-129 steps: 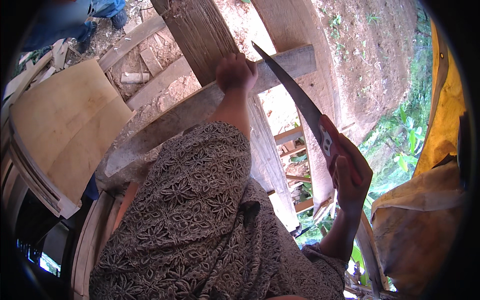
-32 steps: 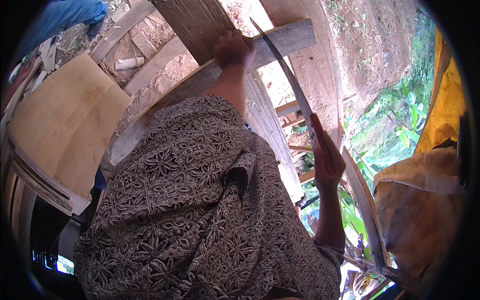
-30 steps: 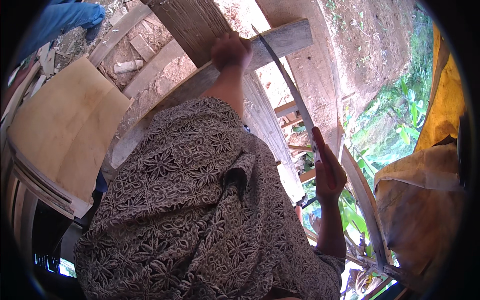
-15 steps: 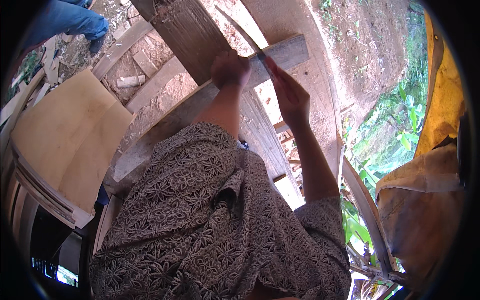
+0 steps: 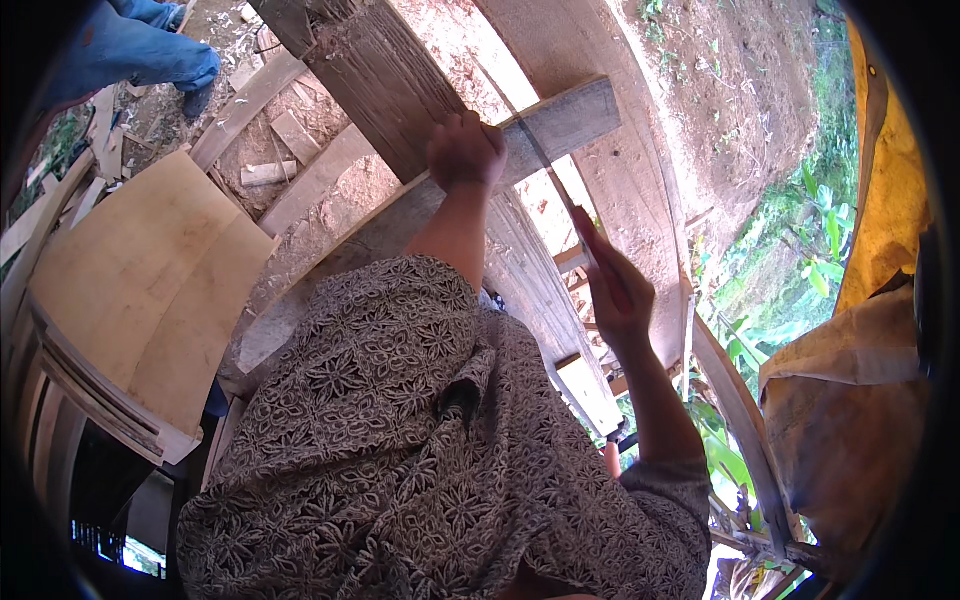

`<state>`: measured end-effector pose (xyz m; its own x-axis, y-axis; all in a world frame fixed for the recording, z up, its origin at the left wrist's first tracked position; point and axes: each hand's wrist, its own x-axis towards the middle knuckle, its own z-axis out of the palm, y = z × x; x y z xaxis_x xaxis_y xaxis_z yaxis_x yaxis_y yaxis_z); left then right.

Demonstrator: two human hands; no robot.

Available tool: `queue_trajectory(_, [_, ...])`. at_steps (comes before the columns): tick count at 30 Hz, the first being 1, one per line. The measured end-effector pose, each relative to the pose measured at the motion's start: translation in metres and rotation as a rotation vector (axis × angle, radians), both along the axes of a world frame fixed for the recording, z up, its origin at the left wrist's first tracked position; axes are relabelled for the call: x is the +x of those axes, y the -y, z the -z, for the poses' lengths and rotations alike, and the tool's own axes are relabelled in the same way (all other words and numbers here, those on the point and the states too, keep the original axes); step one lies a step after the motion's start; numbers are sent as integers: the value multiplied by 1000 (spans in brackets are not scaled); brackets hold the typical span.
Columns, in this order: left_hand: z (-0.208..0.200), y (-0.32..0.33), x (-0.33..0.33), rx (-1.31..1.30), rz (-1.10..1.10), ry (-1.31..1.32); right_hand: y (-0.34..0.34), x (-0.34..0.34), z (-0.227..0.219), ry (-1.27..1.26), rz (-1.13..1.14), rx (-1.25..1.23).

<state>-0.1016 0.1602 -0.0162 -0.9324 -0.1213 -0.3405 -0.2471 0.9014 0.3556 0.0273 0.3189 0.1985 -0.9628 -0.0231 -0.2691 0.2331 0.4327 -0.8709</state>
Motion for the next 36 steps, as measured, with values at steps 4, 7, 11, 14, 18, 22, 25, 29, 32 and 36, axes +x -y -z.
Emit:
queue_trajectory(4, [0,-5,2,6,3,3,40,-122,126,-51,176,-201])
queue_trajectory(7, [8,-2,7,-17,18,-37,55,-144,148,13,155,-85])
queue_trajectory(11, [0,-1,-2,-34,-19,-32,23,-86,96,-16,130,-187])
queue_trajectory(14, [8,-3,5,-34,-20,-92,-1,-10,13,-4,82,16])
queue_trajectory(18, [26,-4,11,-45,-33,-239,-33,76,-73,222,82,204])
queue_trajectory(22, [26,1,14,-80,-41,-220,-33,66,-59,59,32,-2])
queue_trajectory(25, [34,-8,16,-106,-20,-239,-17,11,42,-58,60,-100])
queue_trajectory(29, [-2,-14,6,-13,-29,-19,22,-81,113,-76,200,-210])
queue_trajectory(32, [0,-7,7,15,-46,16,22,-68,118,-159,153,-189])
queue_trajectory(36, [13,-7,14,-47,-57,-62,-23,31,56,-92,159,-158])
